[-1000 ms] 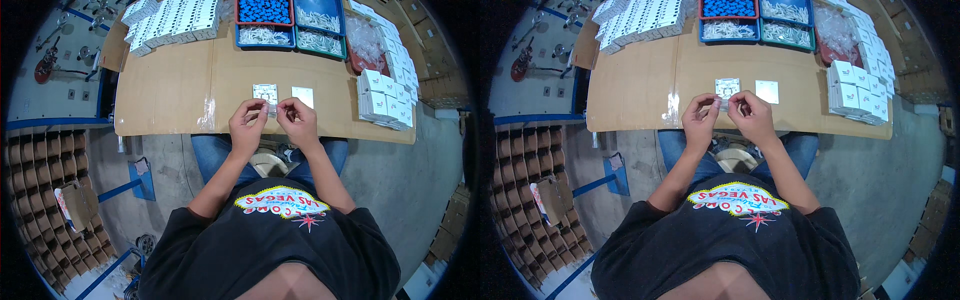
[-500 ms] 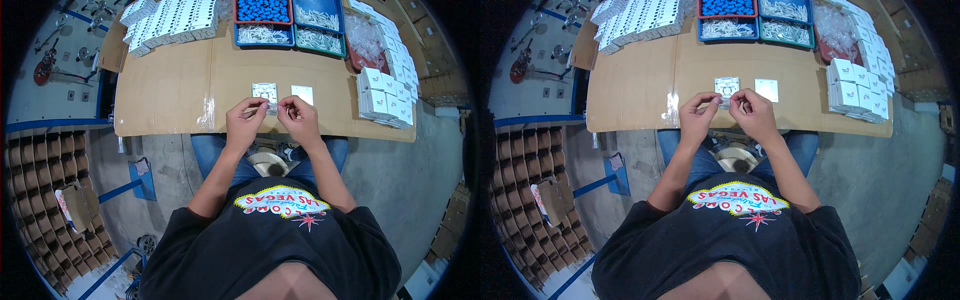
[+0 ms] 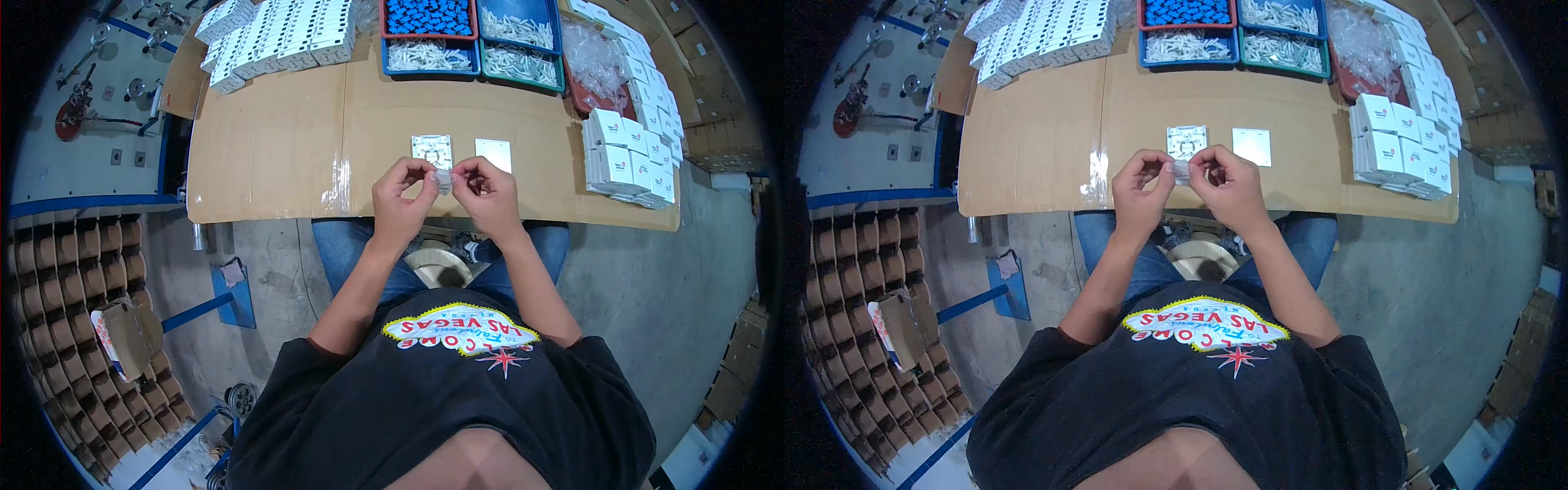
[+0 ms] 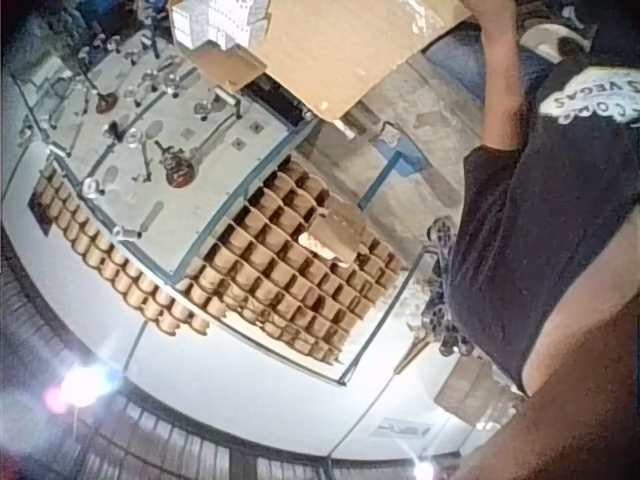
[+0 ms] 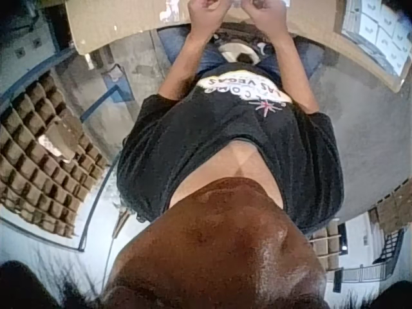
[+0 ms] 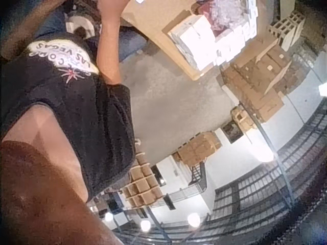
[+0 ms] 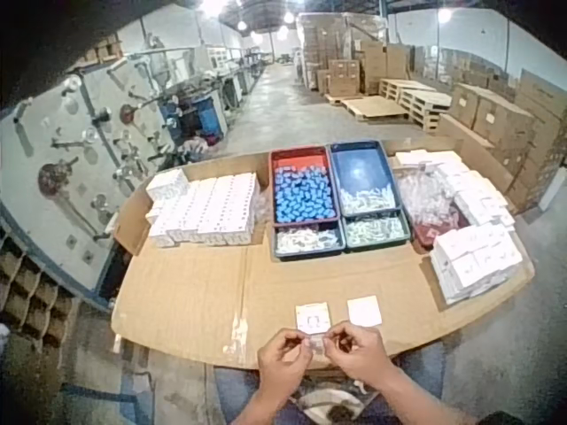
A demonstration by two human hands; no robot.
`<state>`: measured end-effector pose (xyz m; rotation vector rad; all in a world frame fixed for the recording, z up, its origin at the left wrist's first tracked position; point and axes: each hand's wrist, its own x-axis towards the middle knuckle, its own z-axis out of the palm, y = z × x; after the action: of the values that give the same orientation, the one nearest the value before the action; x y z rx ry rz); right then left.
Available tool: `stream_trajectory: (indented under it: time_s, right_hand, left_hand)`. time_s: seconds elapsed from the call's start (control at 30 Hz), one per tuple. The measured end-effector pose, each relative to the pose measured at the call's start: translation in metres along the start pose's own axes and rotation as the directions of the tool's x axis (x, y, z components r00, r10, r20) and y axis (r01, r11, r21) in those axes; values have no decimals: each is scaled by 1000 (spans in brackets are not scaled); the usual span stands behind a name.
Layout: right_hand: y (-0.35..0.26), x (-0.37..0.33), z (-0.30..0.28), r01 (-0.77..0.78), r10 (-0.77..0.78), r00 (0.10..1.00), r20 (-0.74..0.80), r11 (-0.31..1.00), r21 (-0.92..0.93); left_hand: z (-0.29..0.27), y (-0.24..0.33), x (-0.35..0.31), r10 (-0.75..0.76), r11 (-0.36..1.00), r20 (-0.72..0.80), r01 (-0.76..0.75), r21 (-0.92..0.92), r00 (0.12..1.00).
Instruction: The person assembles small electrical components by hand. They open a white box, place a plastic bag containing white connectors inside, add blue caps, seal the bag, and close the box. The person repeats this process with another box, handling components from trays on the table.
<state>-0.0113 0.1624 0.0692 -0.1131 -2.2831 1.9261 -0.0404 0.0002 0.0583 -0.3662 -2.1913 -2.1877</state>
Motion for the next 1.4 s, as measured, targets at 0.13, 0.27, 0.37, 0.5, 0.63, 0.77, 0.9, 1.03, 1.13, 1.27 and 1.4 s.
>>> stream_trajectory:
  time_s: [0.13, 0.27, 0.37, 0.5, 0.63, 0.77, 0.9, 1.03, 1.13, 1.27, 1.4]
  right_hand:
    - [0, -1, -1, 1, -1, 1000, 2, 1000, 4]
    - [4, -2, 1, 15, -15, 1000, -1, 1000, 25]
    - [5, -3, 1, 16, -16, 1000, -1, 1000, 21]
    - [2, -2, 0, 18, -18, 1000, 5, 999, 26]
    - [5, -3, 0, 11, -11, 1000, 14, 1000, 28]
    - [6, -3, 1, 0, -1, 1000, 20, 999, 36]
    - [3, -4, 3, 3, -4, 999, 36, 1000, 22]
    - [3, -4, 2, -7, 6, 1000, 26, 999, 42]
    - [7, -4, 0, -12, 11, 999, 44, 1000, 11]
    - [12, -5, 1, -28, 27, 998, 56, 999, 17]
    - [18, -4, -3, -76, 73, 996, 57, 996, 38]
  left_hand:
    - [-4, -1, 1, 45, 996, 59, -49, 68, 997]
    - [-4, -1, 1, 14, 999, 64, -17, 46, 998]
    - [-3, -1, 0, -24, 999, 52, 23, 22, 998]
    - [-3, 2, 0, -43, 999, 70, 42, 8, 997]
    - [-6, 0, 4, 31, 997, 118, -38, 62, 993]
    - [-1, 3, 5, 94, 988, 76, -102, 116, 993]
    - [1, 4, 2, 69, 993, 48, -73, 88, 996]
    - [-1, 2, 4, 110, 988, 67, -117, 103, 992]
    - [-2, 0, 2, 71, 991, 81, -80, 111, 994]
    - [0, -6, 1, 47, 993, 73, -55, 108, 996]
    - [2, -4, -4, -87, 995, 107, 92, -47, 990]
